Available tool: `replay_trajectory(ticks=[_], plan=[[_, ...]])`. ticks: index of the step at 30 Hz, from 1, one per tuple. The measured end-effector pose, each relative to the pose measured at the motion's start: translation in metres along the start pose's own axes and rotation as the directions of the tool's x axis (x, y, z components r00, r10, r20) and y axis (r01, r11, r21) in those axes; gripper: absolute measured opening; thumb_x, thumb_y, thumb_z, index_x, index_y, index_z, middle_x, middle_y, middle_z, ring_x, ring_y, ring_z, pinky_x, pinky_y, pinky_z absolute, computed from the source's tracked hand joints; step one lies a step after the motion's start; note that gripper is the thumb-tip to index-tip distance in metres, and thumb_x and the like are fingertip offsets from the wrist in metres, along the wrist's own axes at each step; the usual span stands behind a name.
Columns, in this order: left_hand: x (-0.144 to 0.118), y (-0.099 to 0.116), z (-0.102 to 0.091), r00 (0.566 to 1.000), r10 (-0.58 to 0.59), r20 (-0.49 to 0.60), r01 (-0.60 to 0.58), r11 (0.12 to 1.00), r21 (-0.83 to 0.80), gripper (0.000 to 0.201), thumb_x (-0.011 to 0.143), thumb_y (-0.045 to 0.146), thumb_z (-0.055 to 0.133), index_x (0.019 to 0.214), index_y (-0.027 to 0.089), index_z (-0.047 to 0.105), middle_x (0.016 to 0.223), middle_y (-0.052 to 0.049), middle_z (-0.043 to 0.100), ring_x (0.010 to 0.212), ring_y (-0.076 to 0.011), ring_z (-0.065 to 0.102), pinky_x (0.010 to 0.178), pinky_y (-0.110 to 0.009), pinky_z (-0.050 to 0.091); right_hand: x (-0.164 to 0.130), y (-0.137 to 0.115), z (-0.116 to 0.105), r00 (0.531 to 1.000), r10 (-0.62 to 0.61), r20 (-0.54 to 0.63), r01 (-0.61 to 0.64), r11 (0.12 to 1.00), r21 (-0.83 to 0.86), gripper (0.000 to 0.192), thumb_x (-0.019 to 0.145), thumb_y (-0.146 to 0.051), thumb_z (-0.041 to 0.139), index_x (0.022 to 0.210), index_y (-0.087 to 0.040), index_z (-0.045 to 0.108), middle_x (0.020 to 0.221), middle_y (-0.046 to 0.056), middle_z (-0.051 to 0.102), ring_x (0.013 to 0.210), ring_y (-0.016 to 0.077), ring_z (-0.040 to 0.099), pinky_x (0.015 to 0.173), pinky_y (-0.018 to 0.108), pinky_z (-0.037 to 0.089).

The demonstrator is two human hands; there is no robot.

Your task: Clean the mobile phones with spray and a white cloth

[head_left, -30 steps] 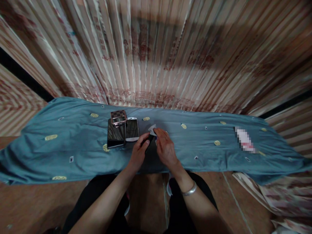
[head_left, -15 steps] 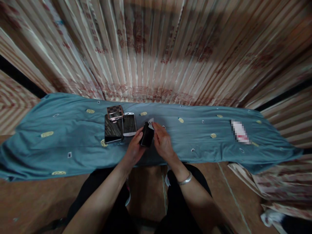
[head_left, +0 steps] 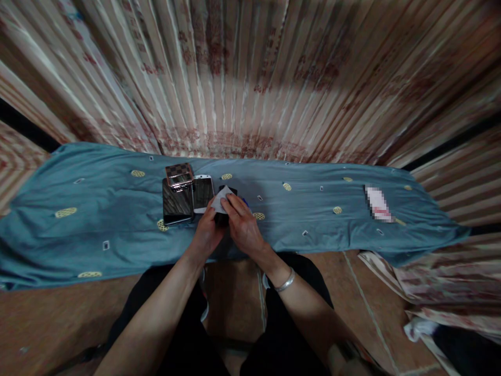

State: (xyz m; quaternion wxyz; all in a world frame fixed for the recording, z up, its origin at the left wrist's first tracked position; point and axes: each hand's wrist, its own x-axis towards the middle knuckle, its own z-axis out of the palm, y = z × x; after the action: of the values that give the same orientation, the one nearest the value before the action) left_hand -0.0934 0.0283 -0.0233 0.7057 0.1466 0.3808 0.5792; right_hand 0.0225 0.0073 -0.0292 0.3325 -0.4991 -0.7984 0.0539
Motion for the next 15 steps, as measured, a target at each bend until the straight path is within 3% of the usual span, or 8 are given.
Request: replay_trajectory(ticks=[6,11,15], plan=[[-0.003,-0.001,0.005,0.997,-0.058,-0.059,0.060,0.998,0.025,0.026,0.086,0.014,0.062,0.110,0.023,0.067,0.104,-0.002,0.075,0.103,-0.0166,0.069,0.101,-0.032,0.053,0.005,0.005,-0.006,0.999,0.052,0.004,-0.052,0.998,-0.024,0.057,0.097,-0.008,0.040,0.154,-0.013,0.047,0.156,0.017,0.052,0.152,0.0248,0.040,0.127,0.047,0.037],[0.006,0.001,-0.001,0.999,0.023,-0.034,-0.023,1.000,-0.007,0.041,0.082,0.020,0.064,0.124,0.020,0.065,0.108,-0.004,0.075,0.107,-0.0179,0.069,0.104,-0.031,0.050,0.000,-0.007,0.000,1.000,-0.015,0.007,0.016,1.000,-0.001,0.056,0.096,-0.004,0.039,0.150,-0.011,0.053,0.153,0.017,0.055,0.150,0.0235,0.043,0.126,0.045,0.039],[0.009,0.006,0.000,0.997,0.001,-0.074,-0.004,0.999,-0.035,0.047,0.084,0.013,0.058,0.130,0.021,0.062,0.101,-0.003,0.075,0.099,-0.0158,0.072,0.100,-0.029,0.054,-0.001,-0.013,0.002,0.999,-0.036,0.035,0.035,0.999,0.016,0.058,0.095,-0.003,0.038,0.150,-0.013,0.053,0.154,0.016,0.055,0.150,0.0222,0.043,0.125,0.045,0.040]])
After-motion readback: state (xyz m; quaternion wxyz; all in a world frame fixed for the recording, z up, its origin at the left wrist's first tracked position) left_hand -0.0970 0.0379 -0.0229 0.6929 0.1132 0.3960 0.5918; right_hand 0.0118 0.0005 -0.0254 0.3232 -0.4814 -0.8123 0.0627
